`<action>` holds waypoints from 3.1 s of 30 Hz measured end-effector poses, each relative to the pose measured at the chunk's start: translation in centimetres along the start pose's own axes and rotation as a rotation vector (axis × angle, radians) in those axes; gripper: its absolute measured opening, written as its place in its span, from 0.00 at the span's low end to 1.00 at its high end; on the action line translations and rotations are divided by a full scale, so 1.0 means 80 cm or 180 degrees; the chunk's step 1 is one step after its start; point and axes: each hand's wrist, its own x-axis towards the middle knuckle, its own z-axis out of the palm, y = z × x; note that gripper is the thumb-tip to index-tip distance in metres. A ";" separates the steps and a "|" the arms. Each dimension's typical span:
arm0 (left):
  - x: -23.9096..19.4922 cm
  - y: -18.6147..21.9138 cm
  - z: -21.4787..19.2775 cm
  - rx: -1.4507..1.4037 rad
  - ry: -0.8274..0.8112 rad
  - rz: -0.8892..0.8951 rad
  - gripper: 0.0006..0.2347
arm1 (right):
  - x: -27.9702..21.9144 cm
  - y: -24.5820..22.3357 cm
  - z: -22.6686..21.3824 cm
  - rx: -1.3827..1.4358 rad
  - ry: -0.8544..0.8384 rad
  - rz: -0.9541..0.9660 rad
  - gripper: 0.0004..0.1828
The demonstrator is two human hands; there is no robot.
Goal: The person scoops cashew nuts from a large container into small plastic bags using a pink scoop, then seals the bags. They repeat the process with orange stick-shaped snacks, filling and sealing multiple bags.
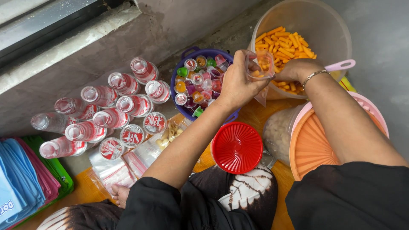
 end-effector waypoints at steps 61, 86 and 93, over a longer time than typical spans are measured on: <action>0.041 0.059 0.106 -0.0060 -0.0315 0.0308 0.30 | -0.156 0.085 -0.052 0.2498 0.3117 -0.2512 0.32; 0.072 0.000 0.058 -0.1350 -0.1756 0.0357 0.12 | -0.176 0.086 -0.070 0.2395 0.2425 -0.1739 0.27; 0.060 0.010 0.035 -0.1757 -0.2060 0.0228 0.42 | -0.185 0.085 -0.071 0.3422 0.1965 -0.1507 0.23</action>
